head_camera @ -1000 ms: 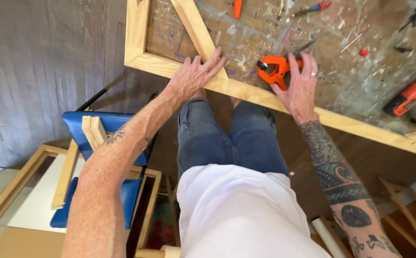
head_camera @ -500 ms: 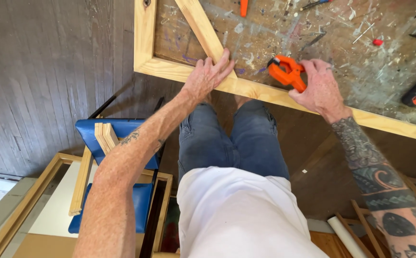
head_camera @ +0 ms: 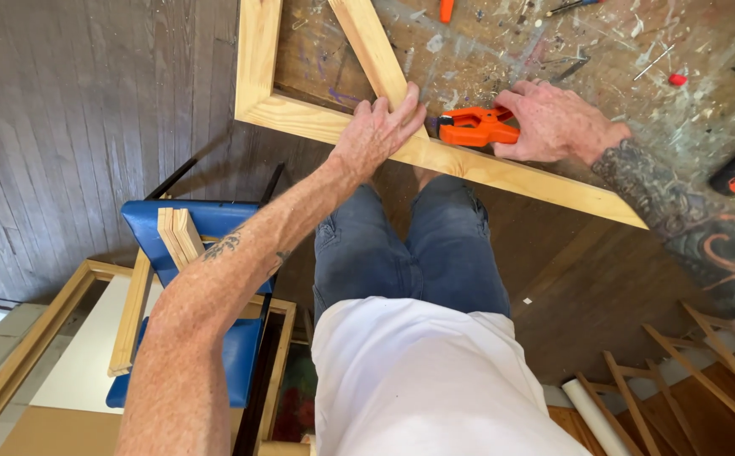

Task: Assembling a wooden frame by gluing and clamping corner joints

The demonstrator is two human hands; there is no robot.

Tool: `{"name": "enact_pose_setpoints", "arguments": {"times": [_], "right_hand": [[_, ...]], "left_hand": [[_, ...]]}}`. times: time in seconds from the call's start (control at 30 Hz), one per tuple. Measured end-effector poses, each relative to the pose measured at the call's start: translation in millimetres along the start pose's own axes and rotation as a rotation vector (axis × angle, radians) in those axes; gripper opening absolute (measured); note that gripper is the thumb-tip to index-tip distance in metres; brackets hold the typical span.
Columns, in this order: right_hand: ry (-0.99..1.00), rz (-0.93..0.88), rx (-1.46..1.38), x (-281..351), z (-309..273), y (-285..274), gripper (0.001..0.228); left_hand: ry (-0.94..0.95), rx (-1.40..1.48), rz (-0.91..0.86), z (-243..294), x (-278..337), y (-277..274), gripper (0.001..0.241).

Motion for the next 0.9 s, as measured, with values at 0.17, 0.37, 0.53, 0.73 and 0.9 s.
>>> {"name": "enact_pose_setpoints", "arguments": {"times": [0.17,0.37,0.53,0.73,0.9], "right_hand": [[0.005,-0.092,0.097,-16,4,-2,0.062],[-0.012,-0.097,0.135,-30,-8,-15,0.072],[-0.062,-0.179,0.202,-40,-35,-19,0.073],[-0.075,-0.213,0.194,-39,-52,-31,0.072],[-0.138,-0.119,0.221,-41,-49,-25,0.071]], "left_hand": [[-0.005,-0.005,-0.002,-2,0,-5,0.086],[-0.029,0.004,0.037,-2,1,-13,0.075],[-0.049,0.029,0.079,-2,4,-20,0.064],[-0.106,-0.005,0.202,-3,5,-24,0.048],[-0.105,0.008,0.192,-4,7,-23,0.047]]}}
Point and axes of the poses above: each hand's wrist, its own x-axis away from the middle knuckle, its own y-axis out of the palm, z = x × y, the point moved 8 cm from there along -x, towards the middle knuckle, and after that the axes turned 3 degrees about y, right-handed, at the moved point
